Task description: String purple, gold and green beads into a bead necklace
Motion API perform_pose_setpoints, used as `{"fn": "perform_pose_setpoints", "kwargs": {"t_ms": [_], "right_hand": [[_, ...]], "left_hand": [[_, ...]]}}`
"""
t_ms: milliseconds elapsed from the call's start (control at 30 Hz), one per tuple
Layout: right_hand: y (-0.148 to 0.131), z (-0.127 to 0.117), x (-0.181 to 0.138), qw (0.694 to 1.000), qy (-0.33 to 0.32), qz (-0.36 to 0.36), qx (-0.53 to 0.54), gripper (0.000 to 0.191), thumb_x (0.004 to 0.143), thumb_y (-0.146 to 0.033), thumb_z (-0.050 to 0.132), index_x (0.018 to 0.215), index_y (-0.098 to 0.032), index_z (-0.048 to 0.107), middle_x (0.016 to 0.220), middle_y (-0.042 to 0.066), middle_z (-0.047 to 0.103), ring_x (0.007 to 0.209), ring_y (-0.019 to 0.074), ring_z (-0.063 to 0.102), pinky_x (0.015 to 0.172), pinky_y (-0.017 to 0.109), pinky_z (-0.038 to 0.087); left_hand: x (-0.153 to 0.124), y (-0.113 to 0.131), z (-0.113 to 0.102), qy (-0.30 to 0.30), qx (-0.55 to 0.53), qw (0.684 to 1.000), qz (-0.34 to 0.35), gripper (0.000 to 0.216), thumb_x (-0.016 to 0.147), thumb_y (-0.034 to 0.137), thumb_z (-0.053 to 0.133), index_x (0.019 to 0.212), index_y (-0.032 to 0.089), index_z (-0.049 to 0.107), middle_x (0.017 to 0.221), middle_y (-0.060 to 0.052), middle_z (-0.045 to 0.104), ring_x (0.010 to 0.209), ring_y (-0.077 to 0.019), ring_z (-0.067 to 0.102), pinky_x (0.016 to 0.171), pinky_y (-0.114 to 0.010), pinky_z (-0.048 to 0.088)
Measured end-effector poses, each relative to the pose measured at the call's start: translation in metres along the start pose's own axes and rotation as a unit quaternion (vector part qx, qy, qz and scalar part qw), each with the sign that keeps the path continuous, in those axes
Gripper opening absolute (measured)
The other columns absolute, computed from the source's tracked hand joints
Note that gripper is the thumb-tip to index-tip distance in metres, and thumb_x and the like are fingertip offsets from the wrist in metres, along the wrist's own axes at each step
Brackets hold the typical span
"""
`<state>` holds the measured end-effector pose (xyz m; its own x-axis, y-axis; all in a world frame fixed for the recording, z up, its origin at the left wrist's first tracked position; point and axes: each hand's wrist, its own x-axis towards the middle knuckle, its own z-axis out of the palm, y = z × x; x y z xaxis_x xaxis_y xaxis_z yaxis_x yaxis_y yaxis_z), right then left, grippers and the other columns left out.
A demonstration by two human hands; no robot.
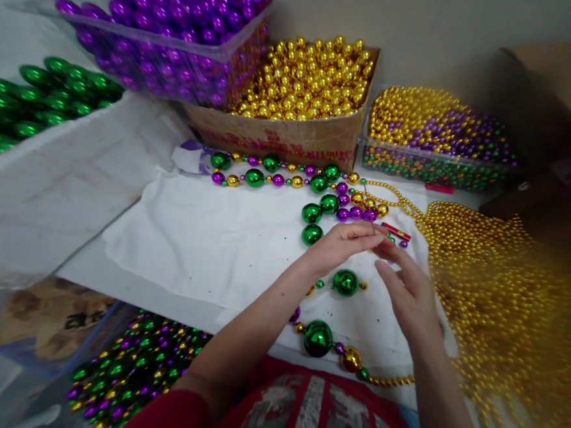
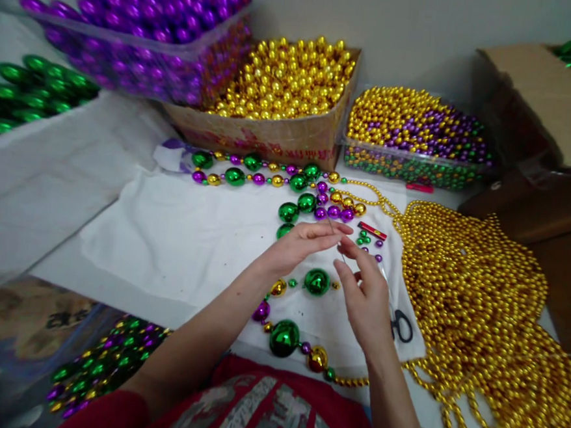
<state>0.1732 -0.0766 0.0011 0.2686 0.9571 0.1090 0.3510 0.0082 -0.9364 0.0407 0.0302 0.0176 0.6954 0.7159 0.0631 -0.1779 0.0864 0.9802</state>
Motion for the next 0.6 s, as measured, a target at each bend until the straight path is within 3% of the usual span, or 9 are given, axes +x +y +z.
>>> {"fn": "perform_pose_setpoints", "kwargs": {"t_ms": [67,167,267,367,467,600], "right_hand": [[0.002,0.004,0.002,0.995,-0.031,0.054,0.084,0.027,0.087,-0.038,0.058,0.102,-0.017,0.065,0.09,0.007,0.066,0.08,0.0194,0.059,0.057,0.025,0.041],[0.009,0.006,0.001,0.974,-0.035,0.124,0.187,0.025,0.085,-0.039,0.062,0.089,-0.015,0.065,0.061,0.001,0.057,0.056,0.0132,0.049,0.044,0.022,0.028],[0.013,0.006,-0.002,0.95,-0.005,0.161,0.268,0.026,0.082,-0.04,0.065,0.089,-0.015,0.065,0.052,-0.002,0.048,0.051,0.0112,0.044,0.043,0.021,0.023],[0.011,0.004,-0.003,0.934,0.009,0.176,0.31,0.027,0.081,-0.042,0.067,0.089,-0.016,0.064,0.052,-0.003,0.045,0.05,0.0109,0.042,0.044,0.021,0.024],[0.005,-0.002,-0.005,0.925,0.023,0.171,0.339,0.027,0.081,-0.044,0.067,0.088,-0.018,0.064,0.055,-0.003,0.044,0.048,0.0097,0.038,0.044,0.021,0.026],[0.007,-0.026,-0.014,0.945,0.079,0.178,0.264,0.031,0.081,-0.053,0.062,0.092,-0.024,0.063,0.068,0.004,0.053,0.052,0.0148,0.047,0.044,0.028,0.038]], "left_hand": [[-0.001,0.001,0.002,0.012,-0.01,1.0,0.004,0.017,0.086,0.023,0.058,0.087,0.019,0.074,0.105,-0.004,0.066,0.106,-0.0203,0.055,0.095,-0.034,0.039],[-0.004,-0.002,-0.003,0.039,-0.029,0.999,-0.001,0.018,0.087,0.026,0.057,0.09,0.019,0.074,0.108,-0.006,0.066,0.107,-0.0209,0.054,0.092,-0.031,0.04],[-0.009,-0.011,-0.009,0.035,-0.069,0.996,-0.035,0.024,0.089,0.032,0.055,0.102,0.019,0.071,0.114,-0.008,0.064,0.105,-0.0211,0.056,0.088,-0.031,0.042],[-0.014,-0.026,-0.008,-0.018,-0.066,0.996,-0.056,0.036,0.083,0.03,0.062,0.118,0.021,0.063,0.118,-0.01,0.062,0.106,-0.0215,0.056,0.091,-0.032,0.042],[-0.019,-0.043,0.0,-0.086,0.056,0.994,-0.043,0.045,0.074,0.021,0.07,0.119,0.023,0.063,0.116,-0.008,0.064,0.105,-0.0224,0.057,0.092,-0.032,0.041],[-0.029,-0.066,0.011,-0.145,0.255,0.955,-0.034,0.018,0.081,0.016,0.059,0.091,0.023,0.072,0.091,-0.004,0.07,0.087,-0.0186,0.063,0.08,-0.026,0.044]]}}
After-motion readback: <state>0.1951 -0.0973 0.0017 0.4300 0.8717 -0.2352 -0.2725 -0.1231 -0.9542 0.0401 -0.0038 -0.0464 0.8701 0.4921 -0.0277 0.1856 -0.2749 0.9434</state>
